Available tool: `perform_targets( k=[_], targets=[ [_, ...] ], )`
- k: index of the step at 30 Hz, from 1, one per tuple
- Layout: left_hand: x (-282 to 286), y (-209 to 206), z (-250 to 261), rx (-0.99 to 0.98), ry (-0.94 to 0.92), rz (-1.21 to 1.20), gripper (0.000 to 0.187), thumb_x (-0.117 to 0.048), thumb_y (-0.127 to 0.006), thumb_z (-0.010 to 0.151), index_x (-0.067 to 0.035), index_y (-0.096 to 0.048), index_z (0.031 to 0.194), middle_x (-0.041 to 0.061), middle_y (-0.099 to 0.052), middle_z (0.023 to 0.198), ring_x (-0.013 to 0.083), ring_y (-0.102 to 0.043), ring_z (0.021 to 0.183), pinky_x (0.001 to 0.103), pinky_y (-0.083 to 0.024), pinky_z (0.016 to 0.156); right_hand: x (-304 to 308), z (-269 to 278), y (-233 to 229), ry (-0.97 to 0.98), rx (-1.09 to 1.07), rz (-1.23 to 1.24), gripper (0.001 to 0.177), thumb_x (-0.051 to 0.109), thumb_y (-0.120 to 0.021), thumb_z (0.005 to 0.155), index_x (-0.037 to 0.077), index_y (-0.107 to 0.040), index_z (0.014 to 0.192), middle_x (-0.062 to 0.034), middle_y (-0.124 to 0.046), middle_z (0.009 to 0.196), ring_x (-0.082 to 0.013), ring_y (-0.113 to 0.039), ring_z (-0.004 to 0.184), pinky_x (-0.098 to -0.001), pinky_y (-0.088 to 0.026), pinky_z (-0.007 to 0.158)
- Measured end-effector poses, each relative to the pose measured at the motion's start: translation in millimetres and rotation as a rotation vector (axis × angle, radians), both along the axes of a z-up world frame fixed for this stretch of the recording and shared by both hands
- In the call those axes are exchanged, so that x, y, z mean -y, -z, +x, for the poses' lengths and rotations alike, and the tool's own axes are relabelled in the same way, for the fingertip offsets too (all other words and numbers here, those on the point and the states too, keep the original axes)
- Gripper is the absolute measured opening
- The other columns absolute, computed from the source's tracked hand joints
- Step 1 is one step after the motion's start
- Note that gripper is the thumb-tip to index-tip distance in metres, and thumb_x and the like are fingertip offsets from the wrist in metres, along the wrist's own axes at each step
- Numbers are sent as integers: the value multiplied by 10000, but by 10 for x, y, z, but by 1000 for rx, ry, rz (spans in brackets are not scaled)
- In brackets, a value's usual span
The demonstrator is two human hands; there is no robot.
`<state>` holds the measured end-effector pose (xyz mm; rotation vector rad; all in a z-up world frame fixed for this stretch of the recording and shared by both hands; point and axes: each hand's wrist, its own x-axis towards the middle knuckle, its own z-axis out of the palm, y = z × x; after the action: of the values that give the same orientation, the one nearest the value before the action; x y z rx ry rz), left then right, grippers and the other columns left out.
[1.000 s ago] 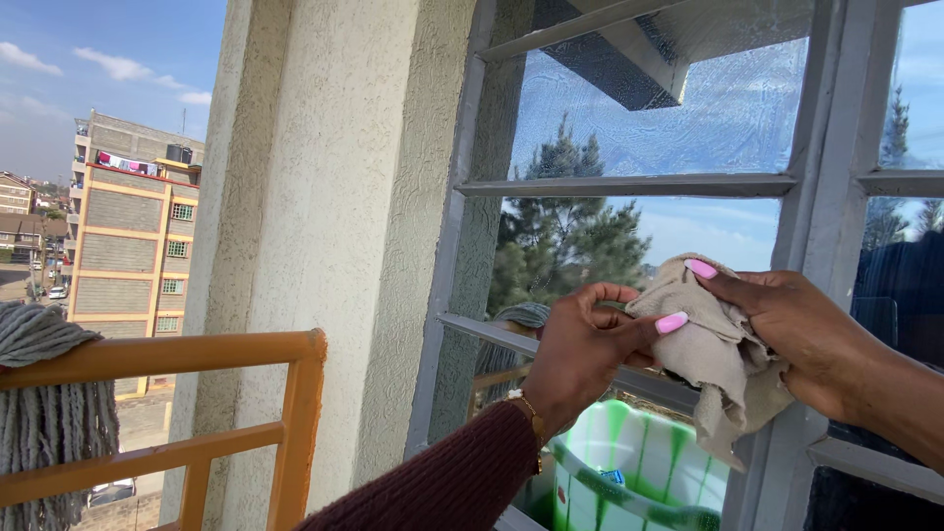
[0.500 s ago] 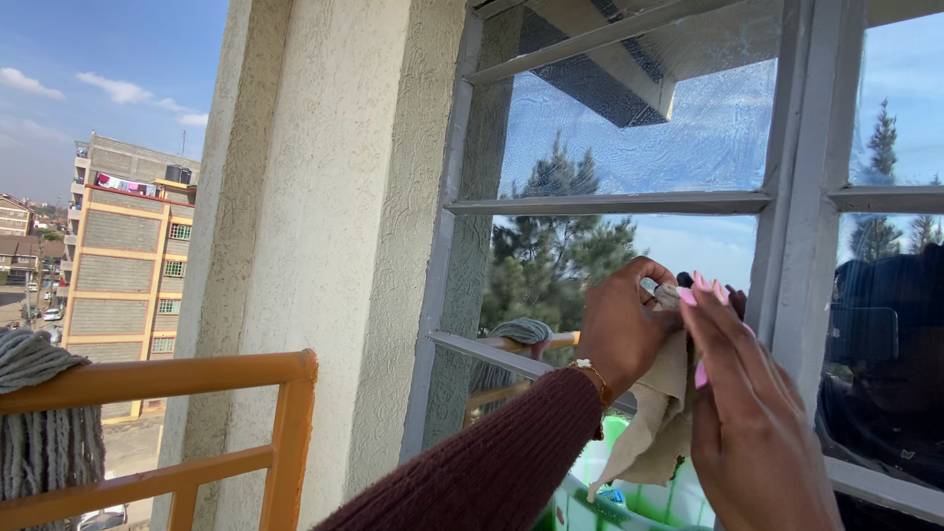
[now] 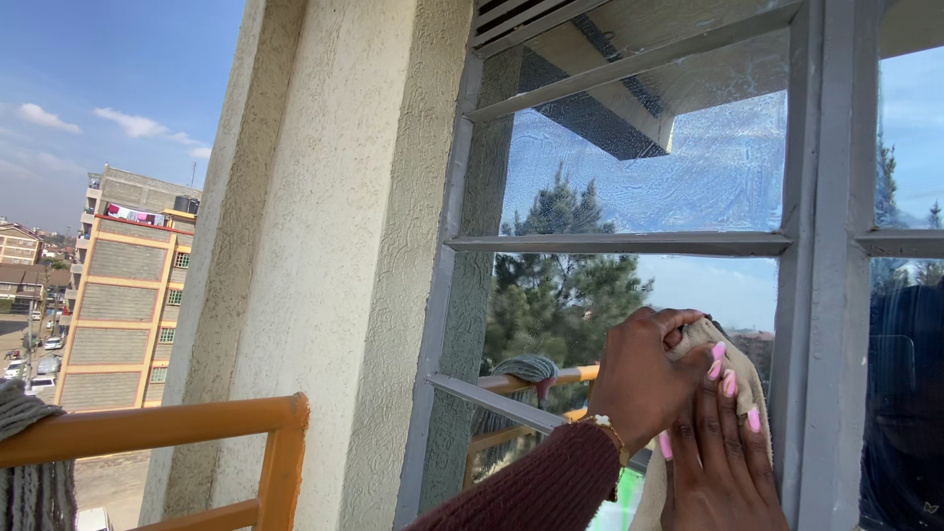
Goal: The person wipes a window pane with a cloth, then rinses and wrings the cloth in a green basin of water, and resumes wiping the same window area. The person handles the cloth and basin while cleaning the window on a balcony.
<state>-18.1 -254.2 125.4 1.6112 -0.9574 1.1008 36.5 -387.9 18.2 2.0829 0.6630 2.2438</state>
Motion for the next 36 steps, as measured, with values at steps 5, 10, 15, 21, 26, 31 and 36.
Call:
perform_targets(
  k=[5,10,15,21,26,31,36],
  targets=[
    [-237,38,37,77,-271,-19,470,-196,-664,925,-15,-620,1357,193,-548,1226,350,-557,1175,473,-454,1009,-313,-78,-290,66,-59,-22,616,121,-359,924,3,-361,1529,-200,-257,1642,-283,-174,1552,-465,-84,1272],
    [-618,107,193,247,-546,49,622,-140,-662,902,59,-434,1445,221,-474,1361,387,-465,1300,510,-376,1084,-518,-201,-622,576,-258,-418,693,252,-500,844,-23,-380,1470,-253,-253,1683,-337,-197,1597,-476,-130,1267],
    [-784,96,159,-47,-670,104,691,-189,-696,879,77,-355,1418,256,-413,1350,404,-418,1289,528,-353,1061,-514,-124,-740,519,-703,-635,665,181,-426,962,81,-226,1589,-159,-106,1703,-271,-59,1567,-447,-26,1237],
    [-771,204,55,327,-720,321,786,-222,-695,812,93,-358,1449,318,-360,1452,465,-348,1393,582,-309,1110,-34,-63,-452,-73,128,-654,554,286,-250,1103,83,-196,1616,-101,-173,1716,-200,-129,1595,-413,-85,1290],
    [-737,289,65,459,-663,398,699,-139,-593,841,39,-387,1484,298,-296,1600,449,-250,1557,608,-242,1227,99,-462,-493,-17,104,-437,589,86,-252,1051,-38,-165,1621,-215,-169,1698,-293,-132,1597,-463,-83,1317],
    [-781,274,141,435,-647,401,798,-134,-564,839,22,-275,1566,295,-199,1659,449,-157,1581,634,-147,1243,-17,-558,-875,458,49,-365,725,104,-359,912,-83,-198,1594,-347,-206,1672,-404,-203,1577,-485,-131,1304],
    [-927,250,200,427,-700,490,953,-191,-570,808,22,-105,1613,275,-65,1707,403,-63,1600,634,-82,1241,-396,-615,-1149,838,-6,-387,791,216,-435,884,-69,-197,1582,-331,-192,1673,-371,-186,1574,-464,-155,1273]
  ],
)
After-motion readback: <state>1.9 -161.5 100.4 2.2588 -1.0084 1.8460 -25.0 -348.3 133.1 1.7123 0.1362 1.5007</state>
